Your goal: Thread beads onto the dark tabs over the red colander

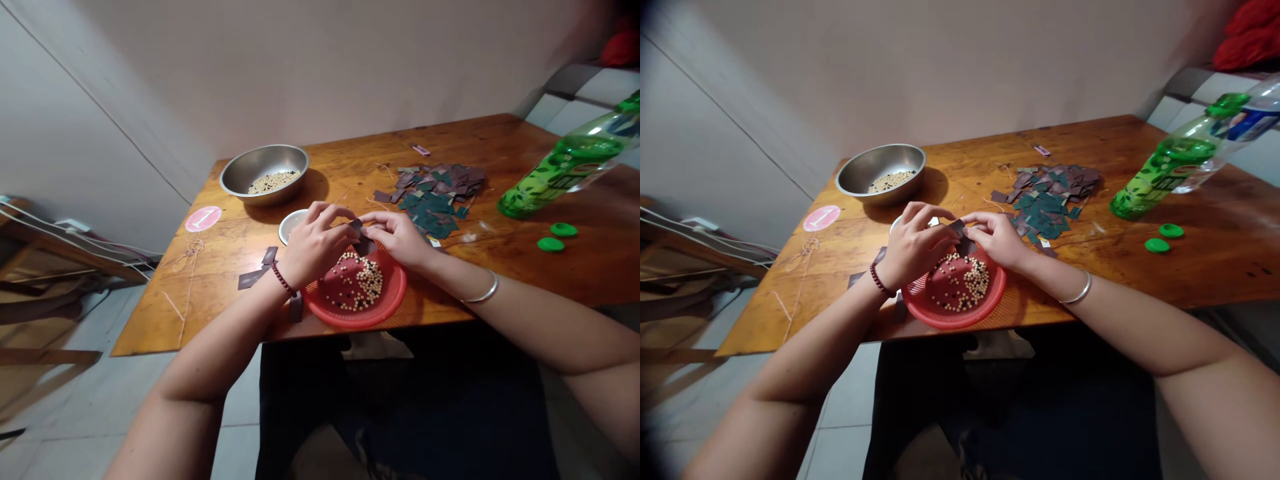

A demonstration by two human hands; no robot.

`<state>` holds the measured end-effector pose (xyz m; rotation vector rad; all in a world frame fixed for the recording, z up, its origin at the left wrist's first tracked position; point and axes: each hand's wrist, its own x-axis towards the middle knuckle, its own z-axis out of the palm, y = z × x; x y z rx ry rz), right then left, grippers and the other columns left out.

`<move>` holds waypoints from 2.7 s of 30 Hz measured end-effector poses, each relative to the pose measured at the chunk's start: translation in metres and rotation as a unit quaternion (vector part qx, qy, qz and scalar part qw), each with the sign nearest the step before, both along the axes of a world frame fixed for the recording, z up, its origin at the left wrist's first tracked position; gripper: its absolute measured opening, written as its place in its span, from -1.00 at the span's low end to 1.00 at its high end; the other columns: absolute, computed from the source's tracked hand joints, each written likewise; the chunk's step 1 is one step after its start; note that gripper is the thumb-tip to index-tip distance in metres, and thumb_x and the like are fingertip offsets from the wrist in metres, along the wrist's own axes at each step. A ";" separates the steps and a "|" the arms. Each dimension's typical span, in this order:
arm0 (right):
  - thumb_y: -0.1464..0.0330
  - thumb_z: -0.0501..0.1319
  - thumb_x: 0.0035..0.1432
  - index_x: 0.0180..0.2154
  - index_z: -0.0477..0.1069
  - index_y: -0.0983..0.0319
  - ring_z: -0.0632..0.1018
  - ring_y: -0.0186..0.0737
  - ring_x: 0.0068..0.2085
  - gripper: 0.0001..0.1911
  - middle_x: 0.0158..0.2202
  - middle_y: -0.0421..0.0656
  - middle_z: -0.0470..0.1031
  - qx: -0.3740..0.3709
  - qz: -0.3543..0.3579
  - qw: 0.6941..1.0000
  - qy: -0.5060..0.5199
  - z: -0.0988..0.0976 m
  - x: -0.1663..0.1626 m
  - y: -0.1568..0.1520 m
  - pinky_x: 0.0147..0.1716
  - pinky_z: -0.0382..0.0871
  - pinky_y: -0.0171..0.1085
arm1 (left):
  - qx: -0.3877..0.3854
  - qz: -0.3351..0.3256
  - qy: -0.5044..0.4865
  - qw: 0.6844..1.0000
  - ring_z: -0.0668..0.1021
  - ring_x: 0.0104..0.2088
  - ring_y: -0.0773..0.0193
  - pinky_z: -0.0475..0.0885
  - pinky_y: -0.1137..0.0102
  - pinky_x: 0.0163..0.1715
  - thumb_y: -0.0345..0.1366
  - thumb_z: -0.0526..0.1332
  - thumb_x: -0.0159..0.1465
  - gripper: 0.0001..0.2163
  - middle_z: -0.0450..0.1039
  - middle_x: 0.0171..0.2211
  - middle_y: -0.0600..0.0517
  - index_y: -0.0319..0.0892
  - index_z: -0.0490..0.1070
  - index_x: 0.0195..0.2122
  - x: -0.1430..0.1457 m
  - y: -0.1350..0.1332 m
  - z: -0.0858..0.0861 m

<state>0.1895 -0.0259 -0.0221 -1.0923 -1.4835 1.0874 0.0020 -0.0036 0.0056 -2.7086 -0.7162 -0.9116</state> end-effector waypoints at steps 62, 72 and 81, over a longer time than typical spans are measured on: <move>0.34 0.22 0.04 -0.20 0.45 0.30 0.53 -0.30 -0.40 -0.74 -0.38 -0.12 0.57 -0.034 0.044 0.997 0.058 -0.005 0.003 0.013 -0.36 0.44 -0.29 | 0.038 0.025 0.044 0.998 0.38 -0.20 0.25 0.37 0.32 -0.19 -0.26 0.21 0.23 -0.91 0.48 -0.21 0.04 -0.07 0.46 -0.25 -0.001 0.008 -0.001; 0.34 0.22 0.05 -0.20 0.44 0.31 0.52 -0.33 -0.45 -0.74 -0.42 -0.14 0.56 -0.026 0.043 0.997 0.057 -0.005 0.003 0.012 -0.42 0.42 -0.32 | 0.065 0.025 0.005 0.998 0.37 -0.19 0.23 0.37 0.30 -0.19 -0.26 0.23 0.21 -0.93 0.48 -0.25 0.06 -0.06 0.48 -0.32 0.001 0.007 -0.005; 0.33 0.22 0.06 -0.20 0.45 0.30 0.54 -0.30 -0.39 -0.75 -0.35 -0.11 0.56 -0.003 0.035 0.998 0.046 -0.008 0.002 0.011 -0.35 0.44 -0.29 | 0.038 0.014 0.017 0.999 0.37 -0.19 0.24 0.36 0.30 -0.17 -0.26 0.21 0.23 -0.92 0.48 -0.26 0.05 -0.07 0.49 -0.34 0.001 0.006 -0.003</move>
